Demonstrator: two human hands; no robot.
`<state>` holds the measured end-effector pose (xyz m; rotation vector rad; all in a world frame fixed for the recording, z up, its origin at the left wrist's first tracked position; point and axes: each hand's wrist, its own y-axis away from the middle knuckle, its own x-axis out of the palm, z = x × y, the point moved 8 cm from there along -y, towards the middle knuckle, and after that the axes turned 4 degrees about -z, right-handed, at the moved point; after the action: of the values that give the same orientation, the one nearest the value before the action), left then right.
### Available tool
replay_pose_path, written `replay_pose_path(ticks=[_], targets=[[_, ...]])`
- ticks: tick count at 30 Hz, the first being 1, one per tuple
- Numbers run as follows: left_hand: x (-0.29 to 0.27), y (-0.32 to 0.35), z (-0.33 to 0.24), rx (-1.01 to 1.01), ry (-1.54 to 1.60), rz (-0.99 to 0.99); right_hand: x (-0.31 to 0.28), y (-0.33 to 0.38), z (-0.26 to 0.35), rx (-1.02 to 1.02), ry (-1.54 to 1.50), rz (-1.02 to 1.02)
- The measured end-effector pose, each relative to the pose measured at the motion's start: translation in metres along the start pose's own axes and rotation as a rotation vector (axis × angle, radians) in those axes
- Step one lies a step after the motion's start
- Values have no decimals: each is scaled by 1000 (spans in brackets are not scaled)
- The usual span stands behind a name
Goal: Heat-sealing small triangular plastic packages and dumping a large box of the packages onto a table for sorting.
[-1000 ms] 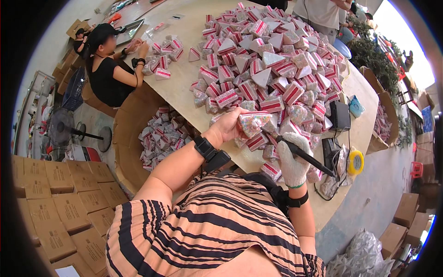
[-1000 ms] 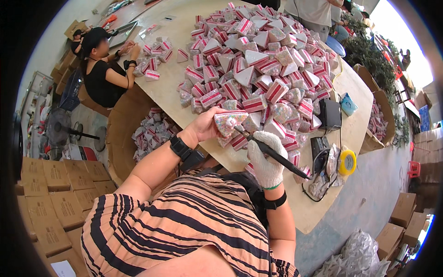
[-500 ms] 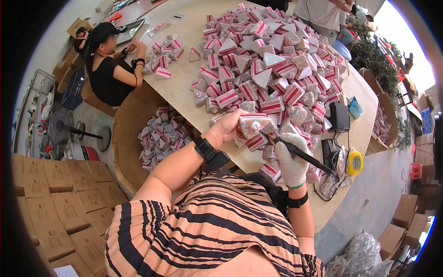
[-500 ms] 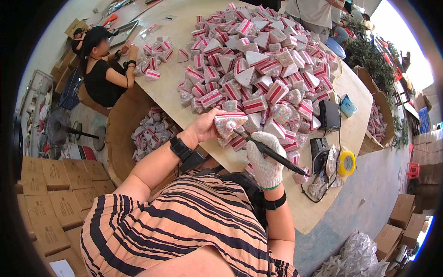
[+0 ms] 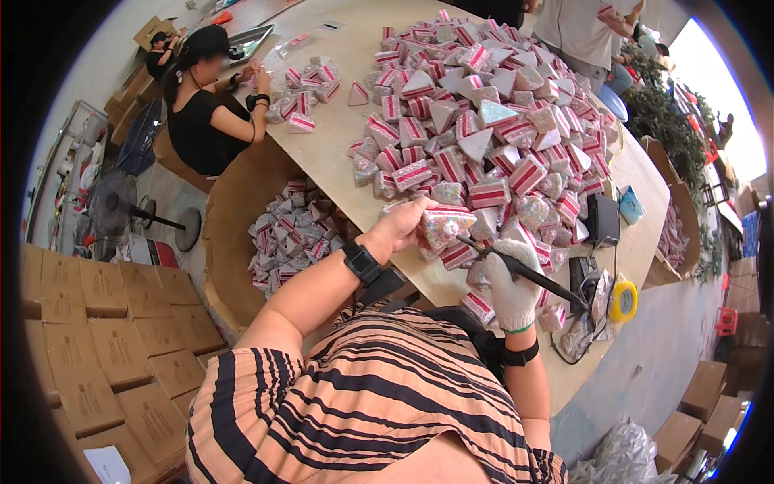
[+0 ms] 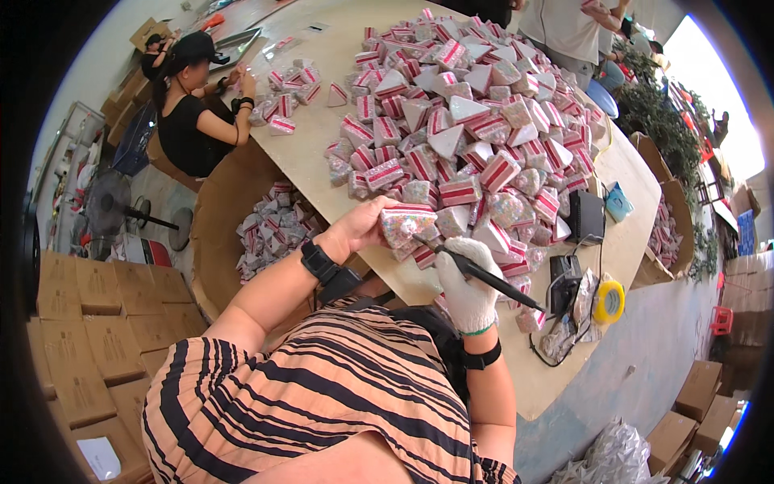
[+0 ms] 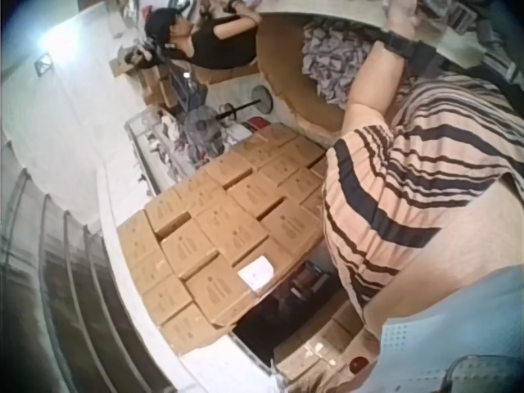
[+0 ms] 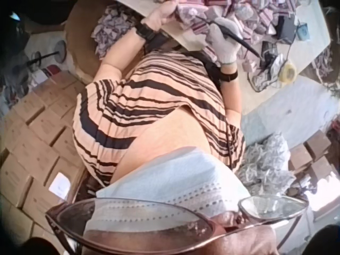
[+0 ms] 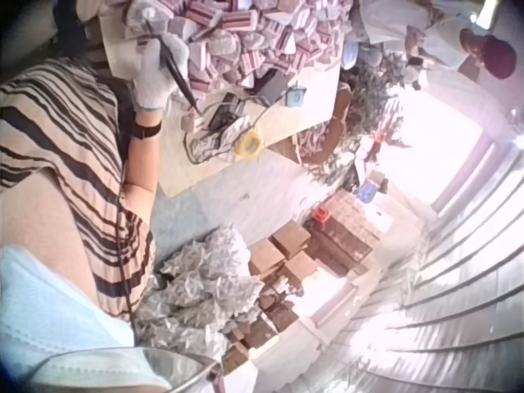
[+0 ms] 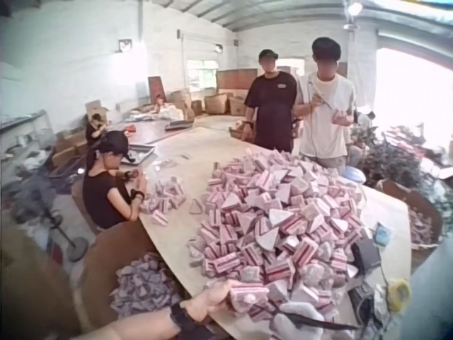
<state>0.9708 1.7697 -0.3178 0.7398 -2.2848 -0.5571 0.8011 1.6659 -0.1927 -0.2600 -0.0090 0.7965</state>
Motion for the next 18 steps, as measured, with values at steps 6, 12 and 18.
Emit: replay_pose_path(ticks=[6,12,18], targets=[[-149,56,-38,80,217,-582,-27,-2,-4,68,-201,-176],[-232,79,-54,380,-579,-1091,-33,-5,-25,12,-69,-180],[-127,-39,-9,354,-1218,-461,-15,-9,-26,99,-156,-132]])
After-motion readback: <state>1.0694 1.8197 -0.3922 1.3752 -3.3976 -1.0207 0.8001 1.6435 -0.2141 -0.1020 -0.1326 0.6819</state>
